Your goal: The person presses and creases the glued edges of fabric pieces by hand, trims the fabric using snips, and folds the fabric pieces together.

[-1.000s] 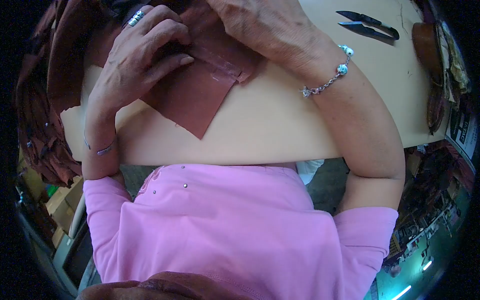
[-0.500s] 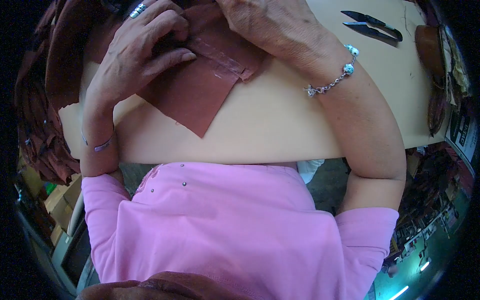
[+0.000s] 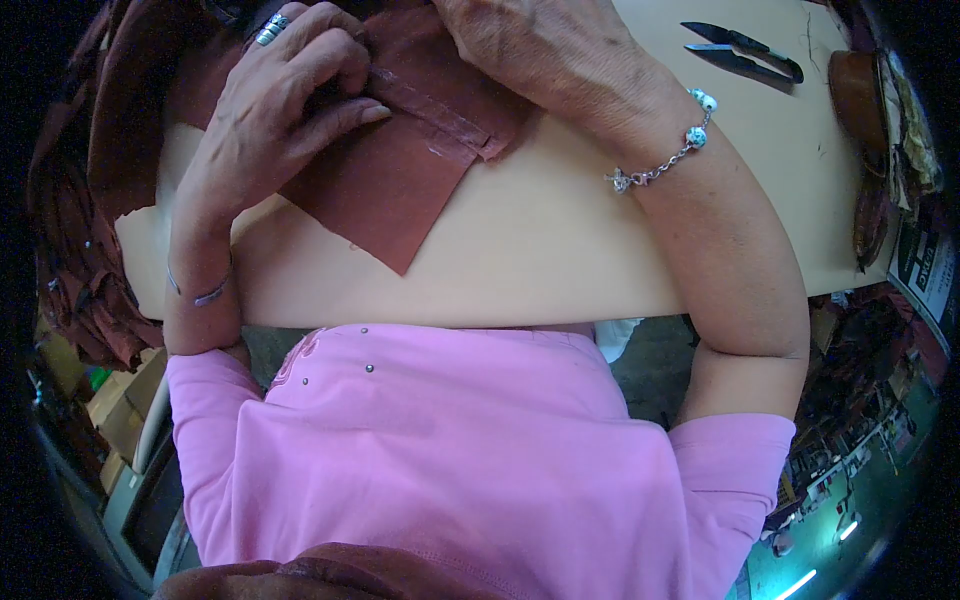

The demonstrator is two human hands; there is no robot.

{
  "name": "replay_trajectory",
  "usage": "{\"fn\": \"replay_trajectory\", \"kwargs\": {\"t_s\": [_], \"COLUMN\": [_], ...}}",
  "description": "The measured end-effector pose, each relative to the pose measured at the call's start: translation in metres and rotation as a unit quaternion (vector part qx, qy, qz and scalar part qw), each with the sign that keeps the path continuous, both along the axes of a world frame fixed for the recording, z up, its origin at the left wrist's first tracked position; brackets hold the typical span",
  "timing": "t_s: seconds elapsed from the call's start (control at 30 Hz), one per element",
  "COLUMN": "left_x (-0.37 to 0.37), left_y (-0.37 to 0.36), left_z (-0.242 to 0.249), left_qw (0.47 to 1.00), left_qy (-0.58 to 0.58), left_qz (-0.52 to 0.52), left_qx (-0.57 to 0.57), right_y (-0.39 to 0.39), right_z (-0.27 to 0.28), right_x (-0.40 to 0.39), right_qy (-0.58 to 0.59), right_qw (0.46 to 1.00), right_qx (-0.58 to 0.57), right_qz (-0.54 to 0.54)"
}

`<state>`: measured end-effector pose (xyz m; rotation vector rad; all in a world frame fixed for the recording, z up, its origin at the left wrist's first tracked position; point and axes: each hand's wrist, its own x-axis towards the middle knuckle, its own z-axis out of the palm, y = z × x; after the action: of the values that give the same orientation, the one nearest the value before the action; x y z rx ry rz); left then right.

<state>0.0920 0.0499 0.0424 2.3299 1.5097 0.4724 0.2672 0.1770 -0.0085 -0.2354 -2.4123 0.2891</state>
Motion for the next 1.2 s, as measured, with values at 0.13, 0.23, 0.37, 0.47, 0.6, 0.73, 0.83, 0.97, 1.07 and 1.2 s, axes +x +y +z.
{"fn": "replay_trajectory", "kwargs": {"t_s": [0.13, 0.23, 0.37, 0.47, 0.6, 0.73, 0.83, 0.97, 1.07, 1.2], "left_x": [-0.001, 0.000, 0.001, 0.002, 0.001, 0.003, 0.002, 0.001, 0.000, 0.001], "left_y": [-0.001, -0.001, -0.002, 0.000, 0.000, 0.002, 0.003, 0.001, 0.003, 0.001], "left_z": [-0.006, -0.002, -0.001, 0.000, 0.002, 0.007, 0.006, 0.002, 0.001, 0.001], "left_qw": [0.999, 1.000, 1.000, 1.000, 0.999, 0.998, 0.998, 1.000, 0.999, 0.999], "left_qy": [-0.019, 0.008, -0.009, -0.007, 0.027, 0.039, 0.035, 0.017, 0.027, 0.032], "left_qz": [0.000, 0.000, 0.018, 0.019, 0.020, 0.034, 0.030, 0.016, 0.014, 0.025], "left_qx": [0.033, 0.030, 0.020, 0.019, 0.003, -0.043, -0.043, -0.001, -0.017, 0.002], "right_y": [0.000, -0.001, -0.004, -0.001, -0.002, -0.001, -0.002, -0.002, 0.000, 0.000], "right_z": [0.000, 0.001, 0.009, 0.004, 0.005, 0.004, 0.005, 0.007, 0.004, 0.004], "right_x": [0.000, 0.000, 0.001, 0.001, 0.001, 0.001, 0.001, 0.001, 0.001, 0.001], "right_qy": [-0.004, -0.002, -0.037, -0.005, -0.023, -0.013, -0.025, -0.028, 0.012, -0.003], "right_qw": [1.000, 1.000, 0.999, 1.000, 0.999, 1.000, 0.999, 0.999, 1.000, 1.000], "right_qx": [0.000, -0.004, -0.024, -0.019, -0.022, -0.026, -0.028, -0.019, -0.004, -0.015], "right_qz": [0.000, 0.006, -0.011, 0.009, -0.001, 0.003, -0.002, -0.004, 0.013, 0.011]}}
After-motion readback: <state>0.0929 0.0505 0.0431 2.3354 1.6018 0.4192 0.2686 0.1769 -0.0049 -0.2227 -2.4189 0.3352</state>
